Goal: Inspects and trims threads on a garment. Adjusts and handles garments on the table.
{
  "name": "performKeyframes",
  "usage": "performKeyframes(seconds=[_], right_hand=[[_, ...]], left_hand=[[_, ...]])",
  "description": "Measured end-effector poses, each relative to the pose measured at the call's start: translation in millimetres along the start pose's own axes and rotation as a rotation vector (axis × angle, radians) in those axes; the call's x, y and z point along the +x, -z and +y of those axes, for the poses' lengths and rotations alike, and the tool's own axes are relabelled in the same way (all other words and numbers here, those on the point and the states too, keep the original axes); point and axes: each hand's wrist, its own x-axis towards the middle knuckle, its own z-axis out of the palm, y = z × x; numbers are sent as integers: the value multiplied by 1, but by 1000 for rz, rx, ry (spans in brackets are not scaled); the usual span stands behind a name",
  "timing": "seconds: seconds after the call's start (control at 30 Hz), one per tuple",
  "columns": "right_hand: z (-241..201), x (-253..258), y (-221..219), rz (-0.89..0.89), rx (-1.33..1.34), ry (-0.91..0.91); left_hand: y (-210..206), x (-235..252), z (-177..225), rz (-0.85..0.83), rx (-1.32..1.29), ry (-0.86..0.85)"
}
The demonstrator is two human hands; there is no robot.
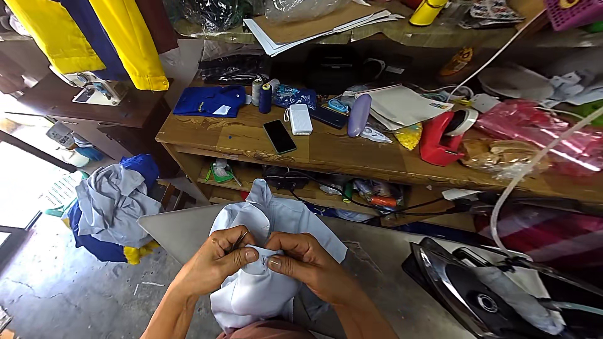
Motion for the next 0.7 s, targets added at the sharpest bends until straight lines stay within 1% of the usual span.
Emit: performKeyframes(seconds=[0.07,0.1,0.2,0.23,0.3,0.37,0.4,0.5,0.7], right_hand=[[-1,0,0,-7,5,-7],[-1,0,0,0,10,-15],[-4,3,0,23,-20,-51],[-6,5,0,12,-40,-65],[-12,10,-1,-30,-102,-79],[-19,18,-4,-55,-160,-90],[-22,21,-6,-61,-177,-99],[-26,31,-9,-81,-192,-124],[-25,37,-10,-114,-149,-142]], left_hand=[[0,0,4,4,67,-3],[1,0,8,14,156,-6],[11,-5,37,41,623,-4],[14,-7,50,43,772,-33],[21,-9,79,-34,1013,-137],[22,-7,105,-194,1197,-214],[20,-6,115,-277,1270,-221],[14,-1,134,-446,1415,-195],[14,20,147,-630,1510,-194]])
